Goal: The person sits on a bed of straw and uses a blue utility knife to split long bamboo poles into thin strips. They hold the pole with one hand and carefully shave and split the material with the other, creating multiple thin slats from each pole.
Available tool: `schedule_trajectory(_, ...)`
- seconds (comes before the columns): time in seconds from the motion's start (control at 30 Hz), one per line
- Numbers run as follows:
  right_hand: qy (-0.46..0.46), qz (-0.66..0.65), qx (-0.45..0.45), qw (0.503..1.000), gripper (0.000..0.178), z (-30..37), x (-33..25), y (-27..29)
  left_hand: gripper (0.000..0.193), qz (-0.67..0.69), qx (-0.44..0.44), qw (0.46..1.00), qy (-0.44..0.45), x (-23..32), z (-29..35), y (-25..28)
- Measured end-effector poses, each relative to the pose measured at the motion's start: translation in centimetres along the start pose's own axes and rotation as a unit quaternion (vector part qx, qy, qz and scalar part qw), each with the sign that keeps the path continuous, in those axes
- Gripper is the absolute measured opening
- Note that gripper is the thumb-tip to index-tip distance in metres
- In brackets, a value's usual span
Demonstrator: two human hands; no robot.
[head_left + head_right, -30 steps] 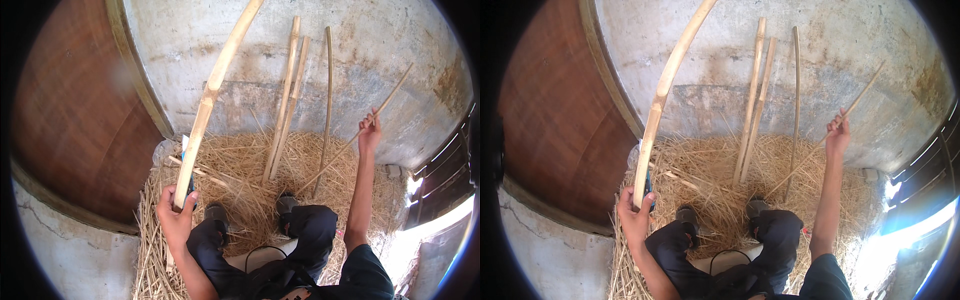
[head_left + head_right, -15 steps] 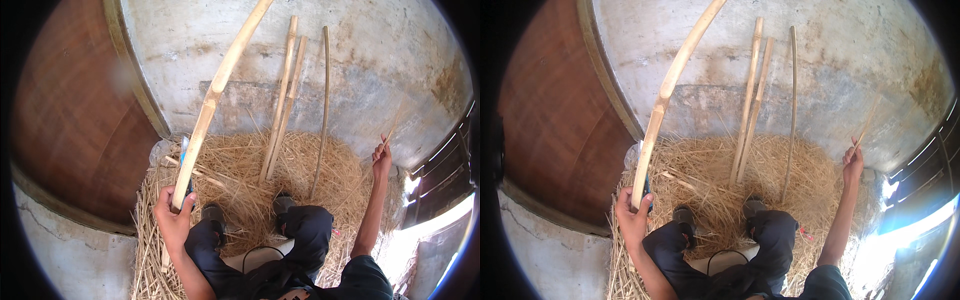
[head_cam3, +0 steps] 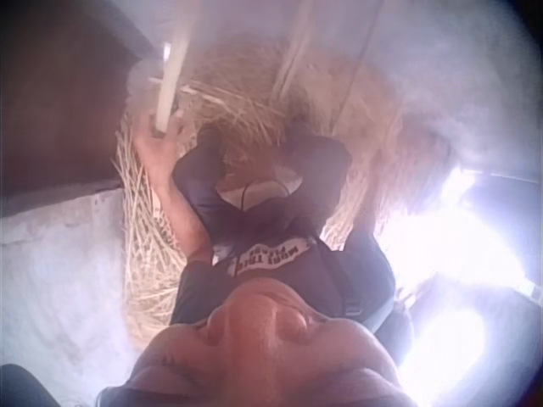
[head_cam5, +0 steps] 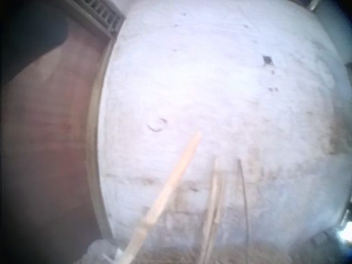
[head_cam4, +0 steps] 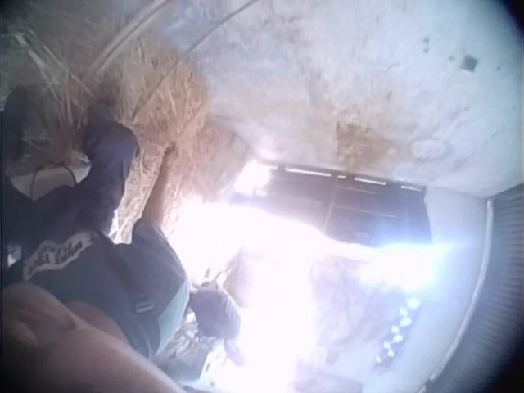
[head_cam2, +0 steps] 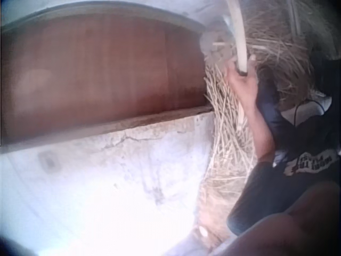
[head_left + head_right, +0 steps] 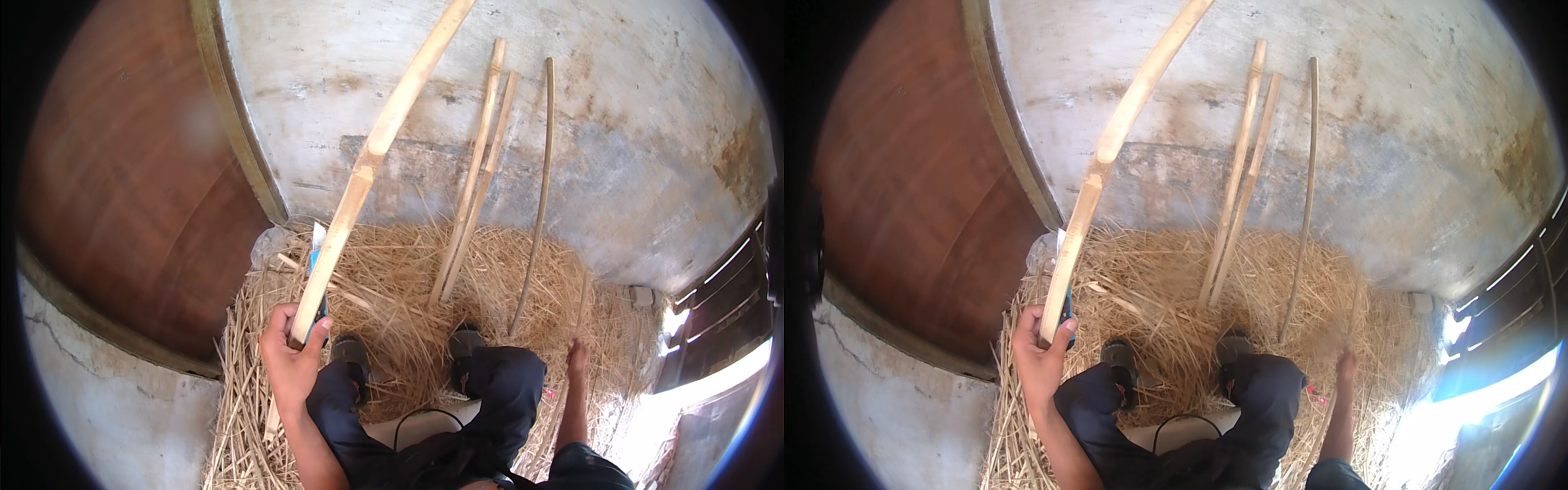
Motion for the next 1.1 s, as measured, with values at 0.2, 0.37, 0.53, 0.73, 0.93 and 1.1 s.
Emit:
schedule_trajectory(0.2, 0.052, 0.139, 0.123, 0.981, 0.046, 12.3, 10.1, 1.8, 0.024, -0.031, 0.006, 0.999, 0.013, 0.2, 0.5, 0.7)
schedule_trajectory(0.37, -0.135, 0.351, 0.174, 0.91, 0.035, 21.1, 14.7, 3.6, 0.024, -0.029, -0.004, 1.0, -0.002, 0.1, 0.1, 0.0)
schedule_trajectory(0.53, -0.142, 0.391, 0.174, 0.893, 0.037, 22.6, 15.4, 2.3, 0.024, -0.025, -0.008, 1.0, 0.012, 0.4, 0.2, 0.0)
schedule_trajectory(0.73, -0.048, 0.398, 0.15, 0.904, 0.041, 20.7, 13.9, -0.1, 0.023, -0.009, -0.008, 1.0, 0.006, 0.4, 0.2, -0.2)
schedule_trajectory(0.93, 0.018, 0.209, -0.01, 0.978, 0.041, 12.5, 7.8, -7.0, 0.023, 0.014, -0.02, 0.999, 0.023, 0.2, 0.5, 0.0)
schedule_trajectory(1.1, 0.024, -0.015, -0.228, 0.973, 0.03, 10.7, -13.0, -23.2, 0.022, 0.024, -0.053, 0.998, 0.006, 1.1, 0.5, -2.3)
Point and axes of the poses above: each hand's wrist, its own z-axis away from the middle knuckle, its own y-axis out of the back of the hand, x = y × z, the point moved 5 cm from there along -z, towards the middle knuckle, and after that the axes turned 8 degrees about -z, right-handed, at the moved point
